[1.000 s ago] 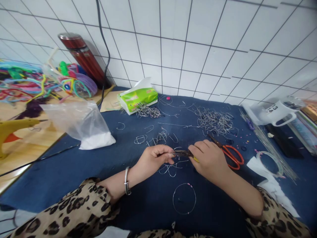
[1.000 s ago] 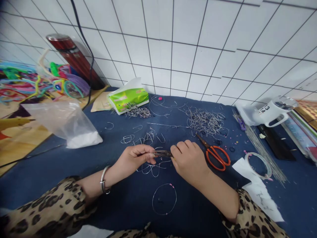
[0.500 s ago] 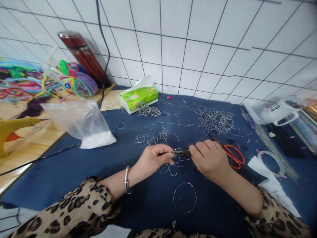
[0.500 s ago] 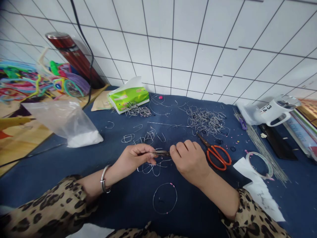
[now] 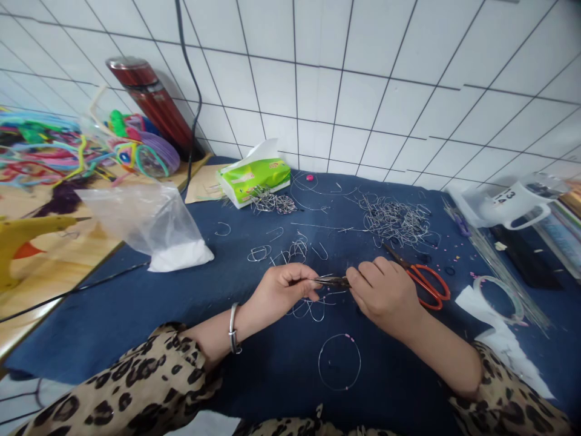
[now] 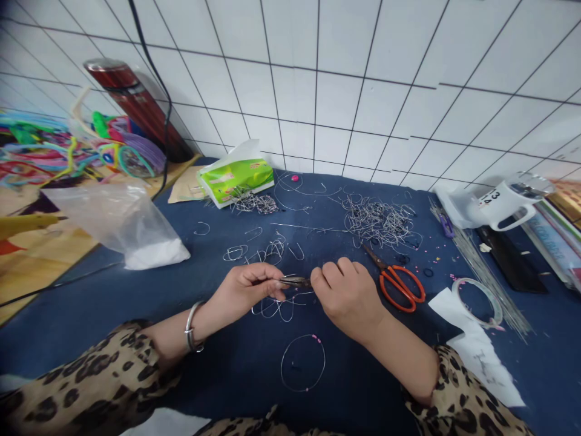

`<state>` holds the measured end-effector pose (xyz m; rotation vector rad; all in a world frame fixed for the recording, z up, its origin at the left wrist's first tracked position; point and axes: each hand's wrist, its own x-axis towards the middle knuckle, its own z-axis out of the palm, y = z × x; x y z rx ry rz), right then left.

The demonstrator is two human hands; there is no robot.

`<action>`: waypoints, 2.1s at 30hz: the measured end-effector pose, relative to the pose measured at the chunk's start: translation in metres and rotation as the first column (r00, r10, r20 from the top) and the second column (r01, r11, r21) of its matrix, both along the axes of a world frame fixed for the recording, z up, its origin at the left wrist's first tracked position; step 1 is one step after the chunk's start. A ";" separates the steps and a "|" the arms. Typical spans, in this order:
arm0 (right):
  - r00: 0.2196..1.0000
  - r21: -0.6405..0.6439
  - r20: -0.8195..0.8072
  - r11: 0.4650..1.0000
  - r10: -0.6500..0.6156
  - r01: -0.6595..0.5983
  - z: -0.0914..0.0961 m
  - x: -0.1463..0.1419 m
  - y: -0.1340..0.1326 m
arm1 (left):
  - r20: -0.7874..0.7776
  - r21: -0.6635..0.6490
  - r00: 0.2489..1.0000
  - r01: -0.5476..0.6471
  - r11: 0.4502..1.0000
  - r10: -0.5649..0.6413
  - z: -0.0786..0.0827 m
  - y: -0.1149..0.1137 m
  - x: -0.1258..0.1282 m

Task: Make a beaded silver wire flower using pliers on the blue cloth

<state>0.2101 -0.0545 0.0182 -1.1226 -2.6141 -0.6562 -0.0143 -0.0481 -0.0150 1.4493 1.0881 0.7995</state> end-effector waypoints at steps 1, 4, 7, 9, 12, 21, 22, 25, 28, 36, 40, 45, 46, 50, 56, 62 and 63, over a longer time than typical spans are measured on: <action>1.000 -0.004 0.000 1.000 -0.001 0.001 0.000 0.000 0.000 | 0.001 0.003 1.000 0.004 1.000 -0.004 0.000 0.000 0.000; 1.000 -0.014 0.000 1.000 -0.008 0.008 0.000 0.000 0.000 | 0.001 0.012 1.000 0.010 1.000 -0.010 -0.001 0.000 -0.001; 1.000 -0.018 -0.004 1.000 -0.011 0.011 -0.001 -0.001 -0.001 | -0.008 0.020 1.000 0.014 1.000 -0.014 -0.001 0.000 -0.002; 1.000 -0.018 -0.009 1.000 -0.010 0.010 -0.001 -0.001 -0.001 | -0.013 0.021 1.000 0.023 1.000 -0.022 -0.001 0.000 -0.003; 1.000 -0.019 -0.014 1.000 -0.011 0.011 0.000 -0.001 -0.001 | -0.011 0.016 0.999 0.031 0.999 -0.031 0.000 -0.001 -0.003; 1.000 -0.025 -0.011 0.999 -0.024 0.023 0.000 -0.002 -0.002 | -0.009 0.025 1.000 0.024 0.999 -0.024 0.000 -0.001 -0.003; 1.000 -0.024 -0.015 0.999 -0.025 0.024 0.000 -0.002 -0.002 | -0.007 0.026 1.000 0.024 0.999 -0.024 -0.001 -0.001 -0.003; 0.999 -0.028 -0.033 0.999 -0.031 0.030 0.000 -0.002 -0.001 | -0.010 0.025 1.000 0.022 0.999 -0.021 -0.001 -0.001 -0.002; 0.996 -0.085 -0.070 0.995 -0.047 0.041 -0.001 -0.003 0.000 | -0.021 0.013 1.000 0.007 1.000 -0.007 0.001 -0.001 0.000; 0.956 -0.315 -0.245 0.946 -0.160 0.077 -0.010 -0.002 0.003 | 0.041 -0.036 0.999 -0.013 0.999 0.015 0.008 0.001 0.003; 0.939 -0.395 -0.289 0.917 -0.185 0.059 -0.012 -0.003 0.004 | 0.007 -0.026 1.000 -0.007 1.000 0.007 0.009 0.001 0.003; 0.936 -0.401 -0.300 0.915 -0.182 0.050 -0.011 -0.004 0.005 | 0.019 -0.016 1.000 -0.013 1.000 0.013 0.004 0.001 0.001; 0.938 -0.399 -0.296 0.916 -0.179 0.049 -0.011 -0.004 0.005 | 0.023 -0.016 1.000 -0.013 1.000 0.013 0.003 0.001 0.001; 0.949 -0.383 -0.267 0.922 -0.165 0.053 -0.010 -0.003 0.005 | 0.030 -0.026 0.999 -0.018 1.000 0.019 0.003 0.001 0.002; 0.956 -0.359 -0.236 0.930 -0.176 0.083 -0.010 -0.004 0.003 | 0.012 -0.008 1.000 -0.020 1.000 0.020 0.004 0.001 0.002; 0.950 -0.344 -0.248 0.934 -0.190 0.097 -0.009 -0.006 0.001 | -0.062 0.038 0.995 -0.079 0.996 0.081 0.002 -0.002 0.003; 0.950 -0.343 -0.247 0.934 -0.193 0.100 -0.009 -0.007 0.000 | -0.078 0.045 0.992 -0.096 0.994 0.100 0.001 -0.002 0.004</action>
